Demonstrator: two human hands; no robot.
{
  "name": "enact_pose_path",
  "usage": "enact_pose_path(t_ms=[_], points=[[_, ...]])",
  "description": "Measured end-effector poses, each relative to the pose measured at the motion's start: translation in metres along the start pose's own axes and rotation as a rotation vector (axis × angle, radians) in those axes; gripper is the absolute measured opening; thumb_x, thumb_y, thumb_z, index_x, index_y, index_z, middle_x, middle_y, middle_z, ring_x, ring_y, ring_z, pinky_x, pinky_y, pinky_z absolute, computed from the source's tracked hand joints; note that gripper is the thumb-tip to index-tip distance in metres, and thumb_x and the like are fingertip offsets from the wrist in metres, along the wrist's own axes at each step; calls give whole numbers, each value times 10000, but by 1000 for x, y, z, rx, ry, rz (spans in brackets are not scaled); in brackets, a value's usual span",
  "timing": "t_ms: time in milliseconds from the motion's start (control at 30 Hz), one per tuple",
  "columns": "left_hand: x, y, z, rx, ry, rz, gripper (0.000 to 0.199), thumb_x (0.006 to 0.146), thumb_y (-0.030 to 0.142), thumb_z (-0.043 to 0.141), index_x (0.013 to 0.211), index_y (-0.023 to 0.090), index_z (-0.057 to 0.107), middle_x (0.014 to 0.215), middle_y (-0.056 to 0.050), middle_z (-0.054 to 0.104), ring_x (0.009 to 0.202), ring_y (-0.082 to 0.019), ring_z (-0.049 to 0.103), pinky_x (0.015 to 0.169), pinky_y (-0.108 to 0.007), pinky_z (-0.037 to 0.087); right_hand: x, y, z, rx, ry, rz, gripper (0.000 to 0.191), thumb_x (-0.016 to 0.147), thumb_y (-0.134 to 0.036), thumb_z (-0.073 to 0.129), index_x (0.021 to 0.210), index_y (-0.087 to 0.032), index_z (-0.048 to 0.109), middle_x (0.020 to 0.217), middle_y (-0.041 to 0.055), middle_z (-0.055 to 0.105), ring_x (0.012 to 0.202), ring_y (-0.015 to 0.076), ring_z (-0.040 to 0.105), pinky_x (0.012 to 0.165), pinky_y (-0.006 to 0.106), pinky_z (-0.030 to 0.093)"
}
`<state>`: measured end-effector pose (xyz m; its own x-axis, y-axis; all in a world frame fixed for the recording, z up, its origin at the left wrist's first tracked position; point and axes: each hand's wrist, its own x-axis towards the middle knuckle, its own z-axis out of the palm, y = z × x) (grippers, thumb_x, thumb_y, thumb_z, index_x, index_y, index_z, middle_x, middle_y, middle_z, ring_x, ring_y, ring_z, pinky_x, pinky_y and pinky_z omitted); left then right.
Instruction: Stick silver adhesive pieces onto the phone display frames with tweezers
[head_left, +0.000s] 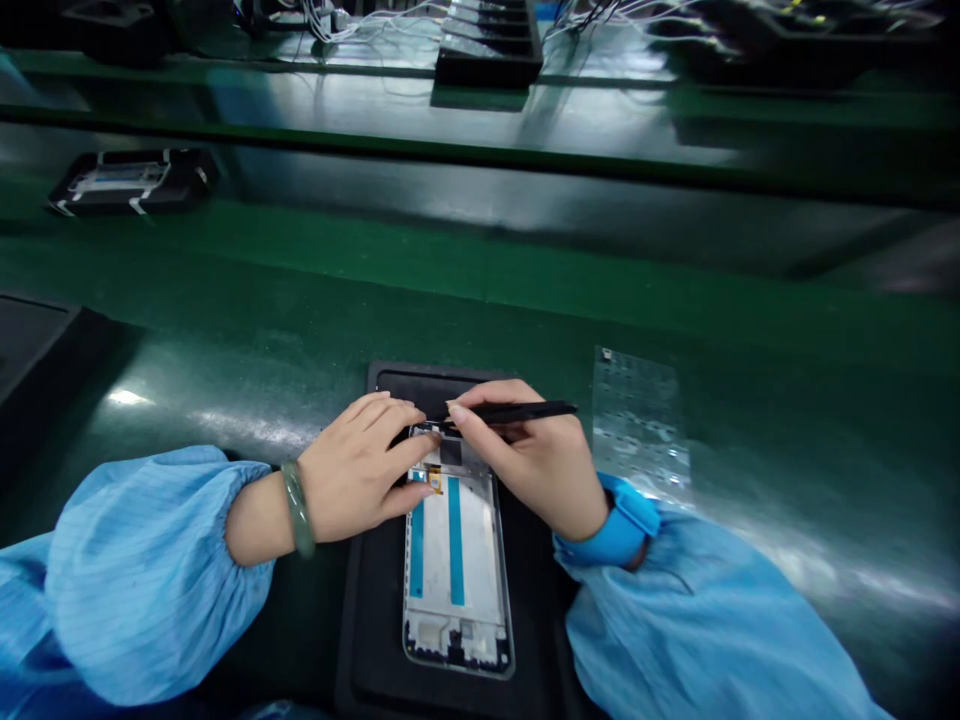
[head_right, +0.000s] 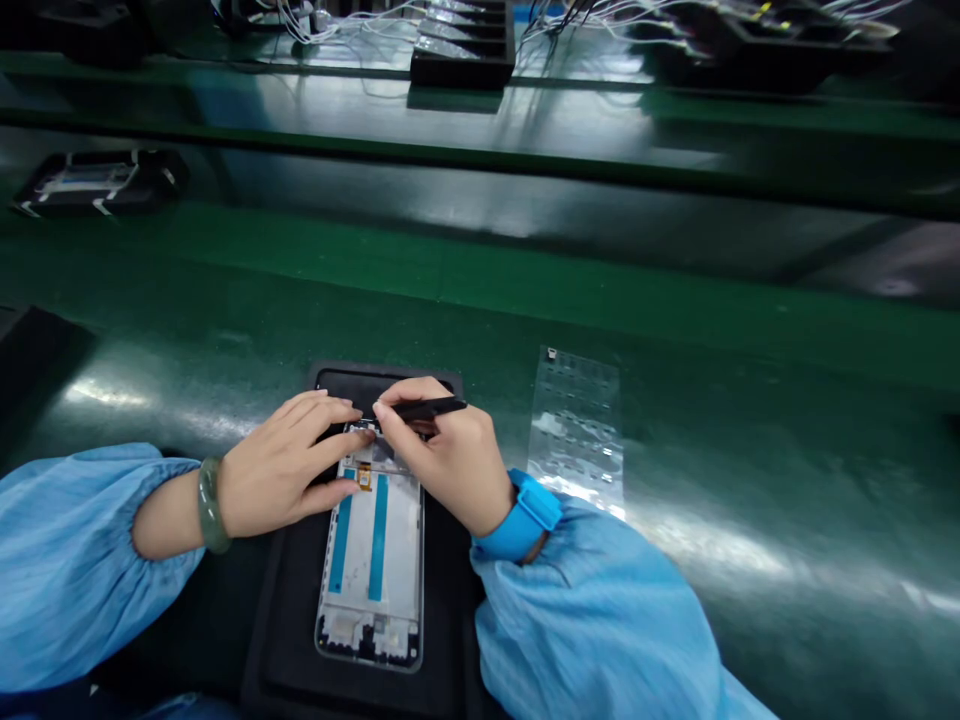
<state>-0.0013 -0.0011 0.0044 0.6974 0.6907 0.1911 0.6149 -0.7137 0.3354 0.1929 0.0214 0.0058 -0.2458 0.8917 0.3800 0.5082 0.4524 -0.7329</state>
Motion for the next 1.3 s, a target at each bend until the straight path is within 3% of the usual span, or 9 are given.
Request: enact_pose_path(t_ms=[133, 500, 667, 833, 933, 1033, 1133, 1233, 1300], points=[[0, -1, -1, 8, -5, 5, 279, 897, 330, 518, 1100, 142, 560, 1165, -118, 484, 1142, -269, 434, 1039, -477, 322, 0, -2, 1, -58, 11, -24, 33, 811, -211, 608, 838, -195, 599, 801, 23, 664, 699, 152, 642, 602, 245, 525], [3, 0, -3, 99, -46, 20, 245, 863, 330, 599, 1049, 171, 585, 1154, -116, 482, 1139, -270, 446, 1041, -485, 325, 1, 8, 2, 198, 49, 118, 86, 818, -238, 593, 899, -208, 590, 852, 19, 646, 724, 146, 651, 593, 236, 548], [5, 1, -5, 139, -94, 13, 255, 837, 301, 644, 1035, 148, 596, 1144, -132, 496, 1135, -279, 462, 1041, -495, 326, 1, 5, 4, 145, 15, 41, 33, 799, -208, 593, 831, -208, 603, 789, 5, 635, 676, 136, 639, 593, 240, 552], [9, 18, -12, 196, -62, -46, 305, 788, 272, 706, 1039, 148, 586, 1226, -141, 461, 1214, -313, 386, 1037, -514, 313, 5, 10, 3, 545, 331, 263, 133, 792, -309, 635, 830, -200, 568, 798, -9, 616, 686, 141, 667, 642, 300, 601], [19, 45, -7, 167, -27, -14, 298, 782, 352, 707, 940, 130, 587, 1099, -114, 528, 1083, -291, 475, 936, -464, 412, 11, 15, -3, 656, 492, 299, 173, 769, -309, 664, 838, -197, 552, 775, -20, 646, 652, 135, 674, 645, 311, 607], [34, 79, 10, 145, -123, -29, 444, 846, 571, 529, 796, 133, 578, 806, -72, 554, 794, -250, 537, 711, -405, 479, 15, 19, -12, 676, 560, 281, 166, 758, -283, 677, 824, -194, 554, 753, -19, 665, 614, 130, 676, 622, 293, 605], [50, 105, 27, 219, -222, -192, 577, 824, 662, 466, 801, 99, 591, 747, -101, 557, 741, -262, 533, 678, -416, 465, 18, 24, -22, 649, 600, 253, 161, 754, -275, 680, 822, -192, 560, 747, -13, 675, 604, 130, 677, 604, 278, 600], [63, 112, 28, 247, -365, -295, 475, 827, 531, 554, 887, 63, 604, 816, -137, 586, 803, -275, 553, 724, -407, 458, 19, 33, -36, 570, 654, 220, 171, 749, -282, 685, 819, -182, 565, 743, -5, 676, 583, 130, 671, 595, 282, 596], [70, 103, 21, 248, -438, -313, 327, 852, 377, 556, 919, 62, 612, 859, -141, 602, 841, -271, 569, 738, -384, 461, 19, 41, -49, 518, 715, 205, 183, 739, -282, 692, 812, -168, 569, 735, 6, 672, 578, 135, 668, 594, 290, 593]])
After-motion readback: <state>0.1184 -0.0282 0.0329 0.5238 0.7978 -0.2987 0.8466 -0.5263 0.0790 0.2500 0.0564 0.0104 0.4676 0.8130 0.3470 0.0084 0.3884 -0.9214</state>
